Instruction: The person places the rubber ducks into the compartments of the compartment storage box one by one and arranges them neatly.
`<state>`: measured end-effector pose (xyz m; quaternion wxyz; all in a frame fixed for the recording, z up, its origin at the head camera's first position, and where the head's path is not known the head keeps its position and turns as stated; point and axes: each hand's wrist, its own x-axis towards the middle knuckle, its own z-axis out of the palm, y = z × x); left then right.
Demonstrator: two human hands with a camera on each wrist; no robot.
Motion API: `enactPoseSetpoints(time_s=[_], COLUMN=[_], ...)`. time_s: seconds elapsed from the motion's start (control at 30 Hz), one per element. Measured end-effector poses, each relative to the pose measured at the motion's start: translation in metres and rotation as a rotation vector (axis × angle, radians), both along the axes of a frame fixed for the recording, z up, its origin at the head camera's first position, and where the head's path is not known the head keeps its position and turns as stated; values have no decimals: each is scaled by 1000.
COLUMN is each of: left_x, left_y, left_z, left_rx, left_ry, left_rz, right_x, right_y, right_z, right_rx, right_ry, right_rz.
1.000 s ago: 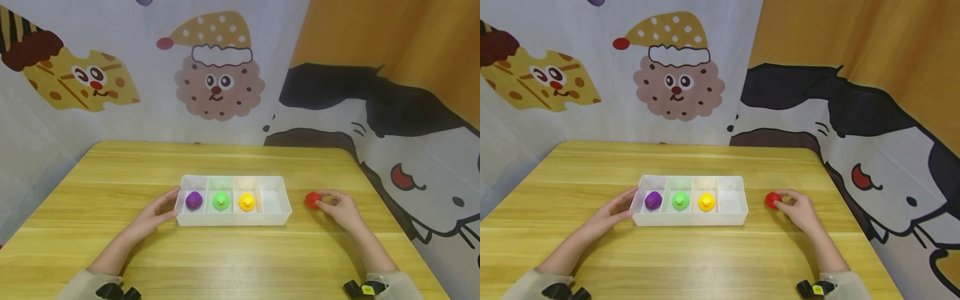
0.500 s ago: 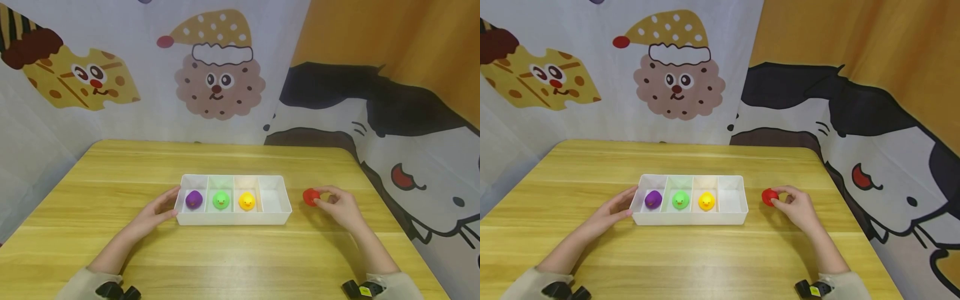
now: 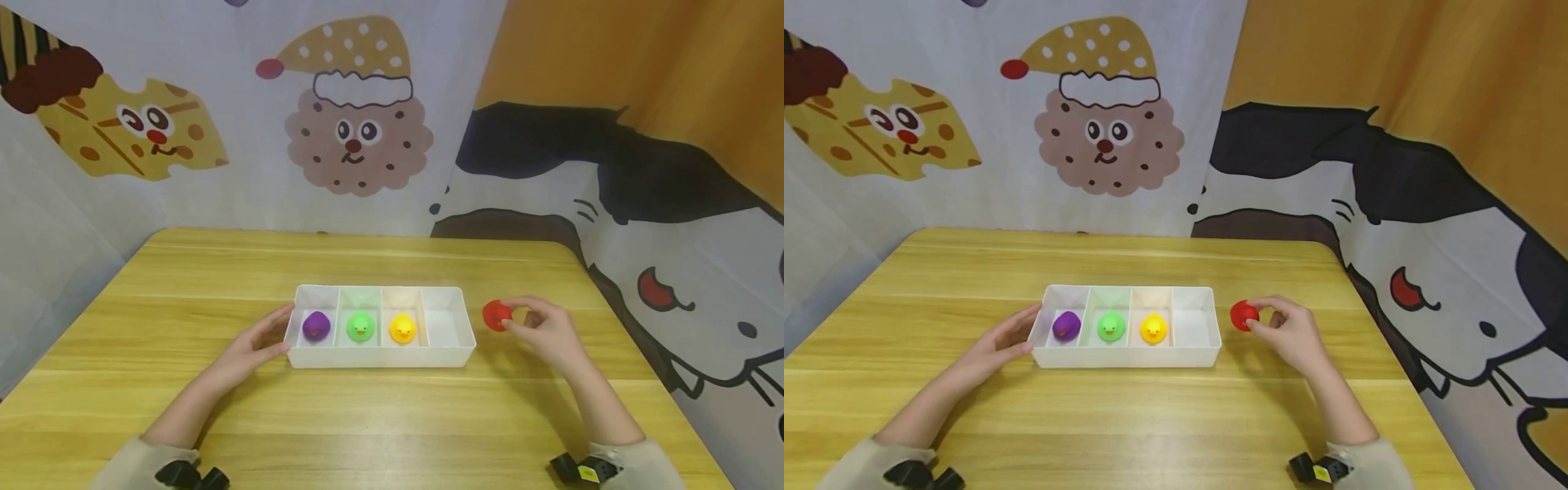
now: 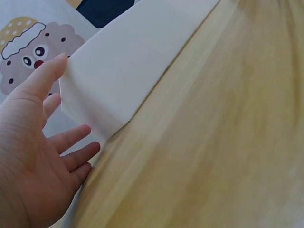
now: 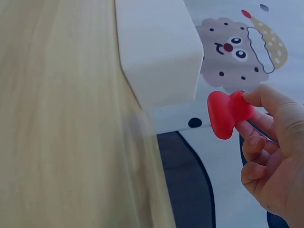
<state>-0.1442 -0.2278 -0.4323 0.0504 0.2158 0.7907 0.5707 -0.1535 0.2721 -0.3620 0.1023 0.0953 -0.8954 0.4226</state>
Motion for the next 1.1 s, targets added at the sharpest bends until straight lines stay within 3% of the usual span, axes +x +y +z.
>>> enactPoseSetpoints(time_s=[0.47, 0.73, 1.1], left_x=[-1, 0, -2], left_y=[-1, -1, -1], left_z=[-1, -1, -1], left_rx=[1, 10, 9], left_ry=[11, 8, 10], left_rz=[-1, -4, -10], right_x=[1, 17, 13], right_y=[-23, -51, -63], right_z=[12, 40, 40], right_rx=[-33, -26, -35], right_ry=[67, 69, 34], right_rz=[75, 123, 198])
